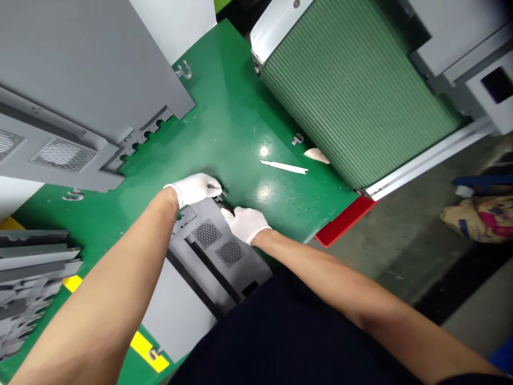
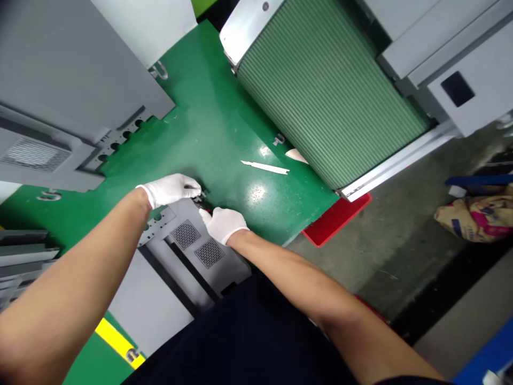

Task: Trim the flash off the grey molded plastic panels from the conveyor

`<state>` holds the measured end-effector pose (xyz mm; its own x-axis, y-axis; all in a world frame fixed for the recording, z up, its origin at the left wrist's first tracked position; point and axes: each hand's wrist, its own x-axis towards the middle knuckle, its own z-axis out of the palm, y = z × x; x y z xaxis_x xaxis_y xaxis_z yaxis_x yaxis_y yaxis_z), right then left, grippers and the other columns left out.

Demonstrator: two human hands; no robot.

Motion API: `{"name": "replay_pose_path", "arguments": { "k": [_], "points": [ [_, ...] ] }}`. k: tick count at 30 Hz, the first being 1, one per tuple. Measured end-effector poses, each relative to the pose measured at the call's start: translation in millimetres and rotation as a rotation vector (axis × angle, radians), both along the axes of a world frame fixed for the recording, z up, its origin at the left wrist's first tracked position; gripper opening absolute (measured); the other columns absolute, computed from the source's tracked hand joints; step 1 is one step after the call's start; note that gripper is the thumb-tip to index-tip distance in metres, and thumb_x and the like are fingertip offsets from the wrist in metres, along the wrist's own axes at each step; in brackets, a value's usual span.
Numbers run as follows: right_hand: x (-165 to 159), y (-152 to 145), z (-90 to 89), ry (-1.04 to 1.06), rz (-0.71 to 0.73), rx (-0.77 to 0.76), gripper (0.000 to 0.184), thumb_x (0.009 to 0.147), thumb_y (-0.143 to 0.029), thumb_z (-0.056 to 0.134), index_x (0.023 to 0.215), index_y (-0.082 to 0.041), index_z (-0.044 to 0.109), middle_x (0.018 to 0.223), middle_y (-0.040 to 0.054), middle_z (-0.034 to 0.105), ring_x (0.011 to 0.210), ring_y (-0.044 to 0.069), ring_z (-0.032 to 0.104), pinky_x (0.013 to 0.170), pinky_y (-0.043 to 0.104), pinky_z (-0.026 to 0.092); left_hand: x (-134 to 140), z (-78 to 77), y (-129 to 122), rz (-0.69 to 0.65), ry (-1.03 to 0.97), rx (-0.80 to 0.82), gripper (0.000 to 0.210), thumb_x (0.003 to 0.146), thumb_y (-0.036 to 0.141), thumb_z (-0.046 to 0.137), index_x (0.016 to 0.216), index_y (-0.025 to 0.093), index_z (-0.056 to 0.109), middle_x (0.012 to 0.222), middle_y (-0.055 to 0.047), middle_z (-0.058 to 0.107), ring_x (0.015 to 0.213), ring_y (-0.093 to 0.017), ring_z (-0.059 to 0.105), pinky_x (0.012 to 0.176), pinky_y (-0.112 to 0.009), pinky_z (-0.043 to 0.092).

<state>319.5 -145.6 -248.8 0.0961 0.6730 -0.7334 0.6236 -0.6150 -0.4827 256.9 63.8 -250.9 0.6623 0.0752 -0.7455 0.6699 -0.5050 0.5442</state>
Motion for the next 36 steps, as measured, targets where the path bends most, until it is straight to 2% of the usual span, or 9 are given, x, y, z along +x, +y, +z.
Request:
{"name": "replay_pose_path", "arguments": {
  "k": [4, 10, 17, 23, 31, 36],
  "points": [
    [7, 1, -0.4, -0.048, 0.028, 0.024, 0.055, 0.100, -0.055, 0.030, 0.130, -0.018, 0.057, 0.114, 0.0197, 0.068, 0.109, 0.033, 0.064, 0.093, 0.048, 0.047, 0, -3.9, -1, 0.064, 0.035, -0.009, 0.031, 0.074, 0.040, 0.063, 0.093, 0.018, 0.073, 0.091, -0.005, 0.074, 0.080, -0.020, 0.063, 0.073, -0.030, 0.044],
    [9, 4, -6.1, -0.040, -0.099, 0.008, 0.082, 0.093, -0.073, 0.010, 0.105, -0.015, 0.066, 0.101, 0.0191, 0.071, 0.098, 0.034, 0.067, 0.086, 0.048, 0.050, -2, -5.3, -3, 0.178, 0.033, -0.016, 0.024, 0.070, 0.034, 0.061, 0.082, 0.017, 0.071, 0.078, -0.004, 0.071, 0.072, -0.018, 0.059, 0.068, -0.032, 0.043],
    [-1, -2, -10.5, -0.090, -0.146, 0.061, 0.079, 0.094, -0.073, 0.009, 0.099, -0.016, 0.064, 0.100, 0.0169, 0.072, 0.097, 0.032, 0.068, 0.086, 0.043, 0.050, -2, 0.4, -3, 0.228, 0.063, 0.001, 0.024, 0.069, 0.031, 0.060, 0.084, 0.016, 0.071, 0.081, -0.004, 0.071, 0.072, -0.018, 0.059, 0.069, -0.032, 0.043],
    [-1, -3, -10.6, -0.079, -0.143, 0.065, 0.078, 0.095, -0.071, 0.009, 0.100, -0.016, 0.064, 0.103, 0.0170, 0.071, 0.098, 0.030, 0.067, 0.087, 0.042, 0.049, -1, 0.6, -3, 0.201, 0.069, 0.004, 0.022, 0.070, 0.032, 0.060, 0.083, 0.017, 0.071, 0.080, -0.004, 0.070, 0.072, -0.018, 0.058, 0.069, -0.032, 0.043],
    [-1, 2, -5.9, -0.027, -0.166, 0.019, 0.084, 0.093, -0.074, 0.006, 0.103, -0.015, 0.065, 0.106, 0.0182, 0.071, 0.101, 0.032, 0.067, 0.088, 0.044, 0.048, -1, -2.0, -7, 0.258, 0.048, -0.026, 0.022, 0.069, 0.032, 0.064, 0.083, 0.017, 0.071, 0.081, -0.005, 0.072, 0.074, -0.020, 0.061, 0.070, -0.033, 0.046],
    [3, 7, -4.7, -0.047, -0.110, 0.014, 0.082, 0.094, -0.072, 0.007, 0.105, -0.015, 0.066, 0.104, 0.0178, 0.072, 0.100, 0.032, 0.067, 0.087, 0.045, 0.049, -2, -9.9, -10, 0.258, -0.001, -0.033, 0.023, 0.070, 0.035, 0.067, 0.083, 0.017, 0.072, 0.081, -0.006, 0.073, 0.073, -0.020, 0.062, 0.072, -0.033, 0.046]
  ]
}}
